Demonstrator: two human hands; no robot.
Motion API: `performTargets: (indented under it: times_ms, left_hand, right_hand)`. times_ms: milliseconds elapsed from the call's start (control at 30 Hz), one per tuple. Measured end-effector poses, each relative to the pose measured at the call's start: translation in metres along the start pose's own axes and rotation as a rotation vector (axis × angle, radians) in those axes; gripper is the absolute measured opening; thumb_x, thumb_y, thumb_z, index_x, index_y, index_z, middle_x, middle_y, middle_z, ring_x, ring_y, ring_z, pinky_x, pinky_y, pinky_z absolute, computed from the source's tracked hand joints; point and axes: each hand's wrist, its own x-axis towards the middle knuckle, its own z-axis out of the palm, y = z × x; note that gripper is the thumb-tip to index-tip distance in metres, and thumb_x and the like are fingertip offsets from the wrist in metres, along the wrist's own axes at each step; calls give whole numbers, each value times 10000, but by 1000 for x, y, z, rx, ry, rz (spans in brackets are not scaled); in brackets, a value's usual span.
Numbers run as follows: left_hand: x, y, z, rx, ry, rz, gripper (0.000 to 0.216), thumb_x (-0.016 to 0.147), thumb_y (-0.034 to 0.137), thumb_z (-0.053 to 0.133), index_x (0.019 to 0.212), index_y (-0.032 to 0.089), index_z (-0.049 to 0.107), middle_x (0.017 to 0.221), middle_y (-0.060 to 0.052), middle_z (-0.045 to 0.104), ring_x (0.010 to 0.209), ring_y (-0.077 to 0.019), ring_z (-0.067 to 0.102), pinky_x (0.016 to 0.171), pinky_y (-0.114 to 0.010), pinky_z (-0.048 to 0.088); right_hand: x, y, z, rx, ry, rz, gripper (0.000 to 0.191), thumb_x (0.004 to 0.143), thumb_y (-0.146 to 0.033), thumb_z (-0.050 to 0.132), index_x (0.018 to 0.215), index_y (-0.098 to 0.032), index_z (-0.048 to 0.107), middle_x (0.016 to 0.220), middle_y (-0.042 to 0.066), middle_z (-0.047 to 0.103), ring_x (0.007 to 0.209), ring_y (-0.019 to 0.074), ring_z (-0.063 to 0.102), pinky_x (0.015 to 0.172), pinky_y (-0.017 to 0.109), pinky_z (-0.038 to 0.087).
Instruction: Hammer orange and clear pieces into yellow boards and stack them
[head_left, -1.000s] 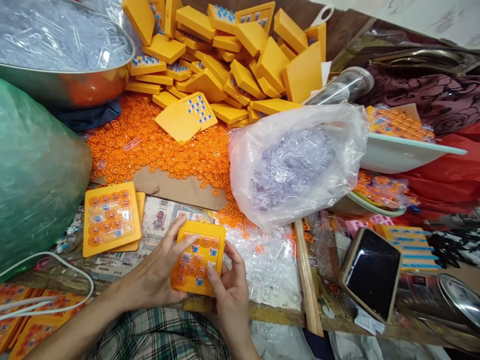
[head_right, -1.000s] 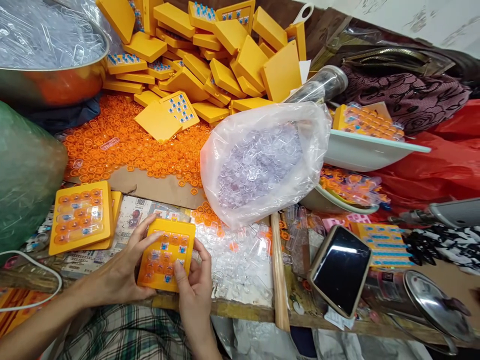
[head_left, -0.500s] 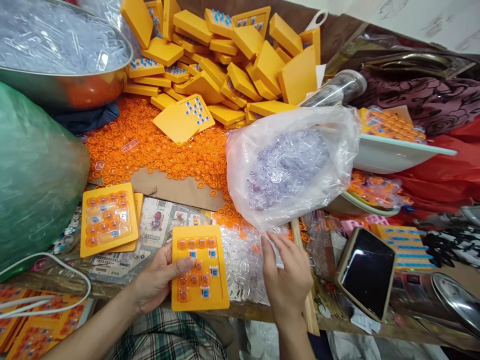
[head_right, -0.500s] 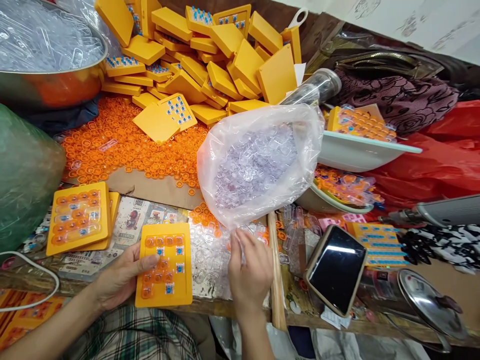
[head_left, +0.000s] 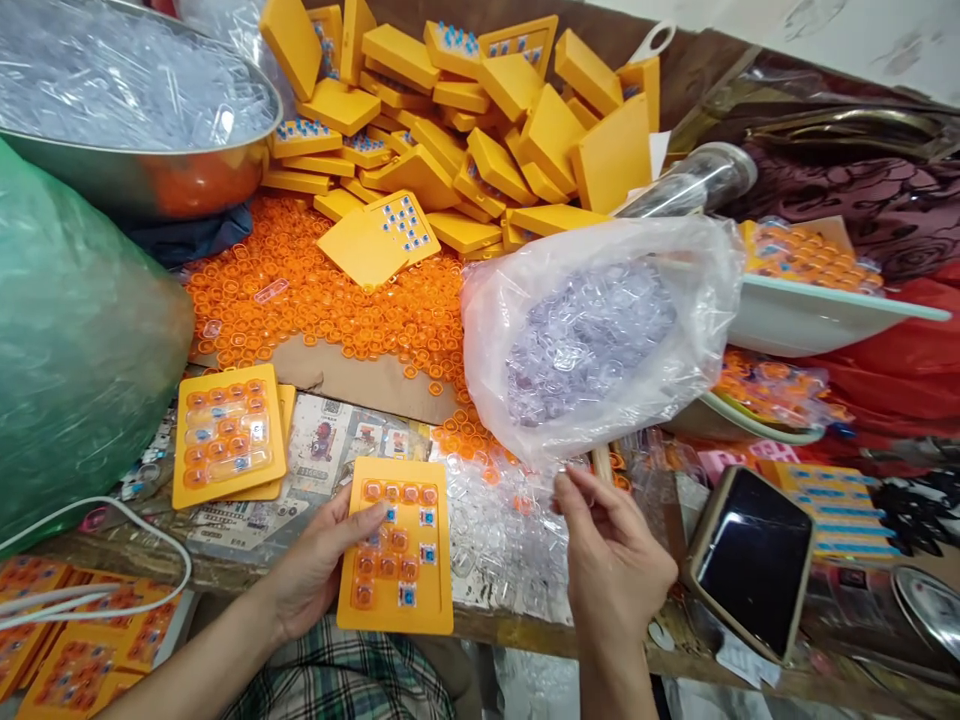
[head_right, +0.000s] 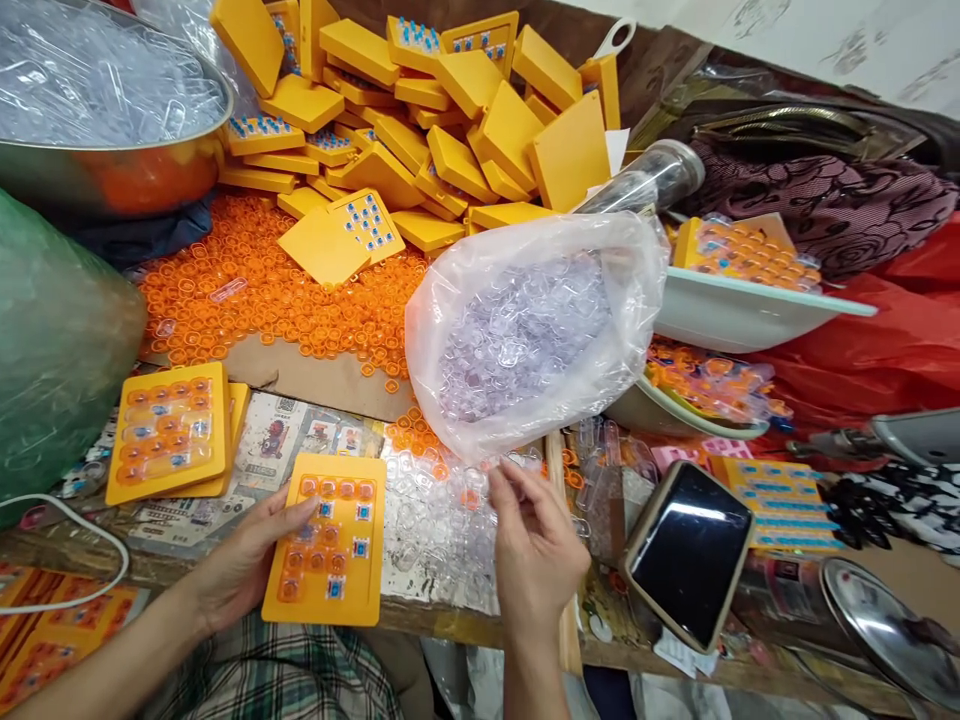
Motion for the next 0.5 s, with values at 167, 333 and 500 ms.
performTargets:
  times_ms: [167,333,500]
  left_hand:
    - [3,-3,7,-11,18,-33,388,885,310,644,1229,158,547,1118,-133,716,960,-243,709,877,-370,551]
    - [1,-2,11,-36,9,5,420,906,339,614,1270,143,535,1136,-135,707,1058,-253,672,945,-371,511]
    - [-4,-3,11,4,-17,66,453,875,370,653,1255,147,545,1170,-144,687,1095,-266,648,942,-363,505]
  right_hand:
    - [-47,-28,8,216,-183,61,106,767,-310,738,796,-210,759,766,54,746,597,175,673,493,279,540]
    - [-62,-57,19,315,-441,-188,147,789,-169,708,855,-281,778,878,35,762,773,181,731,706,300,610]
    - [-63,-58,31,302,-477,-367,342,782,-74,687,1009,-324,743,932,8,770,804,185,725,713,329,608]
